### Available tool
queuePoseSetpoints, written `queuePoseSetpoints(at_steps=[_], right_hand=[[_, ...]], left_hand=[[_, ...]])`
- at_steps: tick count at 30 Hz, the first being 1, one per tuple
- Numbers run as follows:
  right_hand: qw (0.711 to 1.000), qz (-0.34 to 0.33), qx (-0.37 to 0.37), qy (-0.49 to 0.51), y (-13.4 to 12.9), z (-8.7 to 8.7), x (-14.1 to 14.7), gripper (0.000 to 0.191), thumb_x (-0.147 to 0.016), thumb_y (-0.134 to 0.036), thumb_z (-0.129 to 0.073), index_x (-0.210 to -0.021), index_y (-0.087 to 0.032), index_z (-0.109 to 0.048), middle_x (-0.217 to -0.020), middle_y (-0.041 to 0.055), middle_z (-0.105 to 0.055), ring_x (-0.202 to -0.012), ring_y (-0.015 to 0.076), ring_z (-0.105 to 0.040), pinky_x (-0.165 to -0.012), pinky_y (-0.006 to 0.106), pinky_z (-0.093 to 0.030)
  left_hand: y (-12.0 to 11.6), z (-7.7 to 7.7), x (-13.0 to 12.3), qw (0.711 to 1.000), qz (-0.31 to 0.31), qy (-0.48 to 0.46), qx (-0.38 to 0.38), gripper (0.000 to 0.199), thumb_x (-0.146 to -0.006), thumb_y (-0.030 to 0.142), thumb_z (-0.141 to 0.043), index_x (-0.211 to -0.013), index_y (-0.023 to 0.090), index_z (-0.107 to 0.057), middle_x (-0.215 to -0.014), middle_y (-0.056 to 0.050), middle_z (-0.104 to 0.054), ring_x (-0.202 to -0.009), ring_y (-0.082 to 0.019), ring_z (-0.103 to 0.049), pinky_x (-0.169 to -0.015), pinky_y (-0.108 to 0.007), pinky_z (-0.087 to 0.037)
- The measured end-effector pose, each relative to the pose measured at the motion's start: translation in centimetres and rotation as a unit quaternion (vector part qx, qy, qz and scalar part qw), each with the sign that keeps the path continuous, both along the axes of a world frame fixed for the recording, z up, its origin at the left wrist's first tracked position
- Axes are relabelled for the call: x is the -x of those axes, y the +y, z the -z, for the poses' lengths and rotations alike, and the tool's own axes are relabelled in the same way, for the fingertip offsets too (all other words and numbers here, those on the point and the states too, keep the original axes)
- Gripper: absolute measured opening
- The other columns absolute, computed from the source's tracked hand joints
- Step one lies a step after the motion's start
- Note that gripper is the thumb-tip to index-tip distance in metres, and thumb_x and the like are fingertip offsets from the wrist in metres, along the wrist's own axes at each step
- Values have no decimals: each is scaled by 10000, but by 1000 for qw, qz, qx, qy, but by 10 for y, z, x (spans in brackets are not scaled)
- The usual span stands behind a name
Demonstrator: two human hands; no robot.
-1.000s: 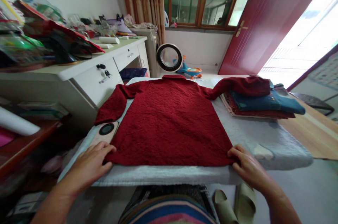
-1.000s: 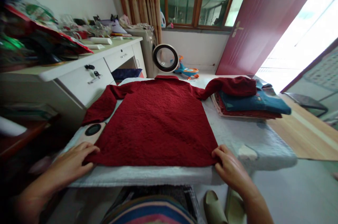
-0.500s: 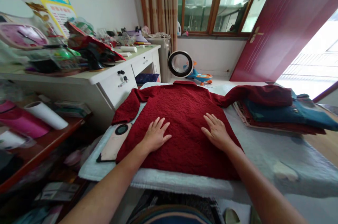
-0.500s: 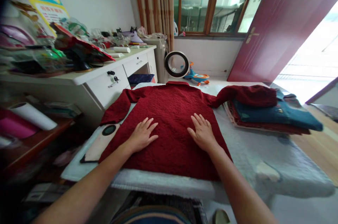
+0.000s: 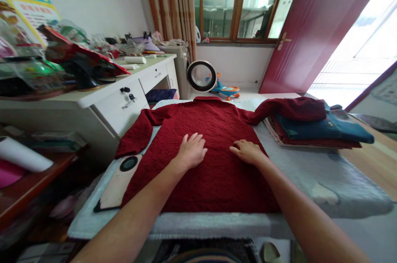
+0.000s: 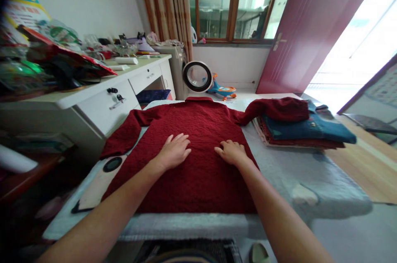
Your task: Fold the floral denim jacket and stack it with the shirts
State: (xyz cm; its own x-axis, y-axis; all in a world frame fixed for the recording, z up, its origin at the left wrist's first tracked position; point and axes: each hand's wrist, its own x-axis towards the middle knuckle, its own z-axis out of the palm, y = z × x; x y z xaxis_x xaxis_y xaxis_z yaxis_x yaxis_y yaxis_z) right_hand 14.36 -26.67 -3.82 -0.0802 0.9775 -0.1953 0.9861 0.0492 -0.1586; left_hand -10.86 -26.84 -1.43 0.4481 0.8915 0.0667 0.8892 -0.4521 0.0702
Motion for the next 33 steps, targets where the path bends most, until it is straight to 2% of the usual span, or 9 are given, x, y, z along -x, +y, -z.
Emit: queuePoseSetpoints(at_steps=[4,8,12,15,19,22,25,29,33], right_hand=[[995,-5,-100,20,40,-11,11,526,-973,-437,-355,-1358,-111,-504,-1459,181,-456,-1329,290,-429,-1063,405,-339],[987,65,-145,6,64,11,4,619,-979,-428,-353,-1480,-67,-317,-1564,173,-293,-1439,288,-247,-1135,405,-232],[990,94,-99,-14,68,37,-12,625,-968,-488,-343,-1477,-124,-354,-1573,143,-287,-1441,335,-224,-1141,474,-191],[990,99,-101,-20,68,44,-15,633,-961,-502,-329,-1484,-147,-350,-1584,127,-265,-1445,340,-205,-1146,503,-161],[989,105,-102,-19,69,45,-13,643,-957,-504,-315,-1495,-152,-336,-1590,110,-256,-1450,324,-190,-1151,520,-142],[989,104,-104,-11,69,45,-13,651,-952,-507,-321,-1491,-142,-345,-1586,111,-265,-1447,319,-198,-1153,511,-146],[988,104,-109,-9,70,46,-14,649,-951,-501,-324,-1488,-137,-351,-1582,117,-274,-1446,316,-201,-1153,508,-147],[988,109,-108,-14,70,47,-15,642,-947,-498,-337,-1484,-147,-360,-1573,117,-294,-1445,309,-210,-1149,501,-166],[988,106,-113,-27,73,50,-16,629,-948,-495,-331,-1478,-158,-372,-1570,112,-301,-1441,309,-226,-1147,497,-177]], left_hand=[[28,15,-49,998,40,-46,-17,464,-966,453,-383,-1342,213,-510,-1541,-80,-380,-1441,-247,-282,-1175,-501,-213],[40,49,-62,998,24,-51,15,553,-950,551,-360,-1395,241,-466,-1545,-72,-373,-1448,-262,-263,-1174,-517,-204],[39,69,-56,998,20,-51,18,595,-934,582,-361,-1440,273,-411,-1568,-58,-330,-1462,-267,-220,-1172,-548,-176],[37,70,-55,998,18,-52,22,590,-932,575,-363,-1441,280,-411,-1571,-62,-325,-1460,-281,-219,-1164,-571,-173],[44,51,-58,997,29,-49,46,579,-888,589,-446,-1373,276,-490,-1523,-80,-406,-1406,-310,-330,-1123,-563,-273],[64,30,-62,996,37,-36,79,506,-887,612,-424,-1165,247,-638,-1281,-103,-630,-1192,-314,-557,-1004,-528,-418],[94,21,-60,998,-6,-43,43,460,-945,535,-353,-1108,232,-659,-1193,-102,-671,-1126,-282,-599,-1034,-514,-386],[123,43,-43,995,-81,-60,3,504,-943,492,-397,-1375,247,-484,-1502,-99,-435,-1401,-273,-345,-1143,-530,-233],[131,70,-30,993,-94,-63,34,599,-941,539,-358,-1463,247,-371,-1571,-92,-319,-1451,-270,-247,-1153,-547,-201]])
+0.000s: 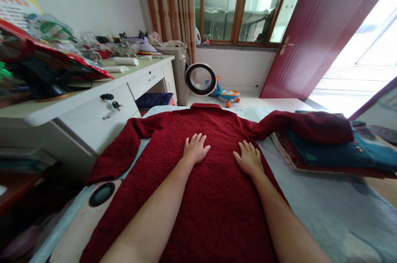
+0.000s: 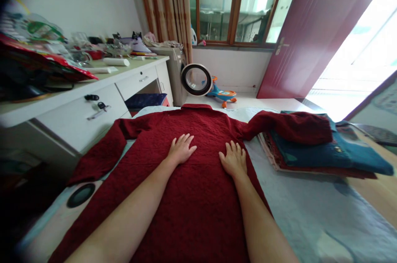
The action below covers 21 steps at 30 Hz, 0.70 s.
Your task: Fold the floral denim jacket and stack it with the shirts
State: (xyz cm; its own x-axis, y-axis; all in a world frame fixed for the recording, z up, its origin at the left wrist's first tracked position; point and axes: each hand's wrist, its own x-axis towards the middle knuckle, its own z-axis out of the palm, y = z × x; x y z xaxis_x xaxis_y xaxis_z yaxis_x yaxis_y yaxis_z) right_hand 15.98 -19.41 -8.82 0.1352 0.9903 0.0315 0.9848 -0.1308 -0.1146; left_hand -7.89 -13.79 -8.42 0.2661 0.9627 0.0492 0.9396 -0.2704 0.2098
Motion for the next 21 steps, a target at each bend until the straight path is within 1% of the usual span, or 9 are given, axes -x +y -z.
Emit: queuePoseSetpoints(at_steps=[2,5,8,12,14,16,17,19,21], right_hand=[[1000,-1,1,-7,1,3,0,630,-951,-493,-322,-1481,-154,-366,-1569,114,-300,-1441,311,-226,-1145,504,-184],[1000,-2,3,-21,1,7,1,629,-957,-485,-306,-1485,-146,-355,-1573,120,-291,-1442,317,-227,-1141,519,-192],[999,-11,16,-43,3,2,-1,617,-962,-478,-303,-1476,-143,-364,-1568,138,-296,-1432,334,-246,-1124,532,-221],[993,-41,93,-52,22,-28,-6,588,-887,-523,-453,-1352,-168,-508,-1444,175,-455,-1281,392,-445,-968,542,-398],[988,-47,133,-61,40,-48,-1,573,-816,-500,-570,-1264,-143,-576,-1364,194,-519,-1204,409,-510,-934,532,-416],[985,-33,153,-72,60,-63,14,468,-821,-442,-572,-1163,-131,-645,-1286,203,-579,-1166,412,-542,-947,561,-394],[987,-33,147,-62,70,-67,26,422,-841,-415,-549,-1138,-136,-660,-1262,196,-599,-1155,400,-555,-954,562,-390],[994,-71,88,1,85,-66,54,385,-900,-354,-458,-1176,-157,-640,-1266,174,-604,-1124,336,-588,-957,512,-414],[990,-116,-18,79,95,-54,82,428,-936,-279,-392,-1314,-149,-543,-1335,162,-563,-1176,261,-562,-984,396,-422]], left_hand=[[0,5,2,1000,3,-5,-5,610,-935,548,-360,-1469,253,-362,-1573,-84,-317,-1453,-268,-241,-1159,-546,-187],[0,5,1,1000,1,-15,-8,617,-928,555,-363,-1467,256,-369,-1567,-76,-332,-1449,-266,-250,-1166,-542,-177],[1,3,1,1000,-1,-20,-5,625,-921,556,-371,-1468,254,-368,-1564,-74,-338,-1448,-269,-249,-1165,-550,-178],[1,4,0,1000,0,-25,-2,635,-916,554,-384,-1468,240,-368,-1566,-82,-331,-1447,-279,-246,-1160,-560,-185],[0,3,-1,1000,0,-26,-2,640,-914,552,-397,-1467,232,-372,-1566,-88,-328,-1445,-289,-246,-1158,-563,-188],[0,0,-1,1000,-1,-30,-4,654,-915,555,-404,-1476,222,-356,-1557,-94,-345,-1436,-301,-258,-1150,-569,-203],[1,-1,-1,999,-2,-38,-10,657,-923,552,-396,-1485,218,-337,-1545,-97,-365,-1425,-298,-282,-1143,-562,-225],[3,-4,2,997,-11,-65,-32,627,-957,509,-355,-1501,203,-296,-1513,-100,-419,-1386,-265,-356,-1118,-506,-298],[7,-6,7,994,-35,-85,-64,549,-988,417,-315,-1489,192,-314,-1484,-94,-461,-1355,-222,-401,-1092,-439,-346]])
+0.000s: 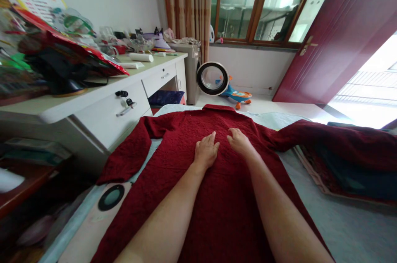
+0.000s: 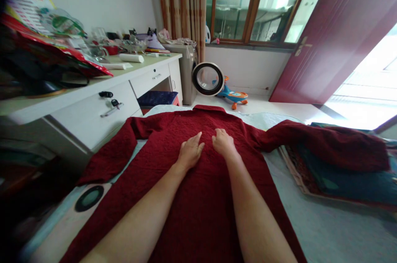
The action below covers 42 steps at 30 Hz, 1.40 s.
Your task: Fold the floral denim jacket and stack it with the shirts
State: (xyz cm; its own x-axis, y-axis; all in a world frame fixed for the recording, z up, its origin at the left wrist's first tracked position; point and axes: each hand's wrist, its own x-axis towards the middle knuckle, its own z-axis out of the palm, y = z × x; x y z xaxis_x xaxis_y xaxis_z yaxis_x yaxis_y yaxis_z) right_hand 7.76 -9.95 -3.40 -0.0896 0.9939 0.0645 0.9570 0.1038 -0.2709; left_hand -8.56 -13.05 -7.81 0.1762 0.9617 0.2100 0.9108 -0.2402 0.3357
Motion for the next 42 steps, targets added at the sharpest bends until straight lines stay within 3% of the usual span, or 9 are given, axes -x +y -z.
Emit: queuePoseSetpoints(at_steps=[2,5,8,20,25,30,36,42], right_hand=[[996,-28,-68,43,4,19,21,484,-933,-226,-392,-1405,-136,-447,-1431,150,-487,-1276,228,-484,-1034,351,-391],[998,-39,-44,32,3,46,34,492,-946,-280,-412,-1424,-167,-440,-1490,112,-437,-1371,255,-376,-1124,426,-282],[999,-49,-10,10,2,58,32,507,-960,-372,-405,-1438,-207,-437,-1534,78,-385,-1418,283,-293,-1150,485,-199],[999,-41,-1,18,6,55,32,511,-935,-387,-439,-1421,-229,-459,-1529,77,-388,-1403,277,-305,-1142,471,-197],[998,-39,-15,41,6,53,34,503,-908,-336,-482,-1393,-204,-486,-1503,104,-419,-1388,307,-326,-1131,541,-202],[988,-110,-53,92,5,51,41,564,-844,-157,-482,-1405,-201,-457,-1526,77,-396,-1430,210,-282,-1176,466,-158],[988,-136,8,71,5,53,47,464,-881,-197,-438,-1331,-203,-546,-1476,66,-472,-1404,222,-343,-1169,483,-182],[989,-134,6,58,4,51,48,468,-897,-212,-413,-1351,-212,-527,-1491,49,-455,-1413,209,-327,-1172,470,-186]], left_hand=[[4,1,6,999,-36,5,-14,479,-985,333,-335,-1439,192,-402,-1471,-85,-479,-1367,-214,-387,-1101,-435,-336],[9,8,12,997,-72,40,2,431,-950,314,-420,-1360,207,-500,-1473,-79,-476,-1396,-255,-347,-1130,-512,-283],[10,14,13,995,-77,62,7,441,-937,334,-447,-1360,219,-498,-1485,-74,-459,-1398,-268,-341,-1135,-542,-270],[9,12,11,994,-81,77,3,451,-932,325,-446,-1368,220,-489,-1479,-67,-465,-1388,-260,-350,-1132,-529,-287],[9,11,12,994,-79,76,8,450,-935,321,-443,-1371,220,-487,-1487,-73,-455,-1396,-263,-341,-1135,-532,-280],[8,9,12,995,-78,67,17,434,-941,308,-430,-1364,233,-493,-1488,-69,-454,-1402,-260,-334,-1144,-526,-268],[10,9,16,994,-71,72,38,446,-944,291,-412,-1382,236,-474,-1504,-68,-431,-1410,-246,-326,-1141,-503,-287],[12,8,23,985,-133,86,67,533,-928,423,-443,-1433,255,-405,-1568,-100,-315,-1448,-312,-237,-1140,-615,-194]])
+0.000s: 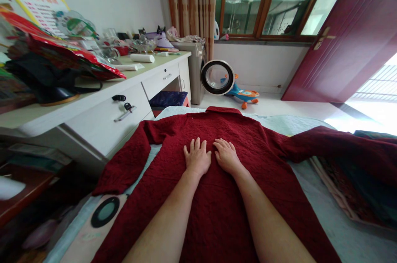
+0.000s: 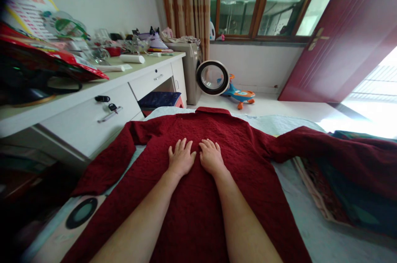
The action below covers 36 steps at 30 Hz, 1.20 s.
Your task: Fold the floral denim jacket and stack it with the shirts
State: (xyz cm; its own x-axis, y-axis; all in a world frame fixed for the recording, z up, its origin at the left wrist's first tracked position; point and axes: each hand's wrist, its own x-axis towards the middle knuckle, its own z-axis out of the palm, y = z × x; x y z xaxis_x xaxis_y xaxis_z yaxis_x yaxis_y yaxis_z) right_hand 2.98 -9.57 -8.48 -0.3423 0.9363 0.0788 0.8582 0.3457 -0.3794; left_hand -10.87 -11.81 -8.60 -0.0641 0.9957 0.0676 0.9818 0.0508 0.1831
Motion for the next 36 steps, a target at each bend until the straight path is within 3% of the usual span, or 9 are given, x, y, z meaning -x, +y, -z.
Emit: queuePoseSetpoints(at_steps=[17,28,36], right_hand=[[1000,-1,-6,-14,2,5,-1,456,-909,-205,-418,-1351,-220,-527,-1495,57,-448,-1412,205,-327,-1165,461,-196],[997,2,-44,62,6,8,-4,536,-860,-155,-456,-1395,-178,-468,-1506,81,-430,-1426,205,-307,-1167,437,-218],[1000,-6,-9,0,7,10,-2,463,-907,-219,-421,-1355,-176,-532,-1504,73,-436,-1430,234,-303,-1173,453,-205]], left_hand=[[0,0,1,1000,-4,-14,-5,517,-921,438,-459,-1406,259,-442,-1542,-98,-364,-1433,-316,-261,-1130,-623,-206],[-3,-2,-1,1000,1,-4,-17,533,-919,428,-455,-1410,222,-445,-1536,-119,-370,-1425,-329,-273,-1121,-639,-210],[2,0,-1,1000,-4,-5,-2,523,-915,425,-455,-1408,252,-436,-1539,-112,-364,-1428,-329,-265,-1119,-638,-204]])
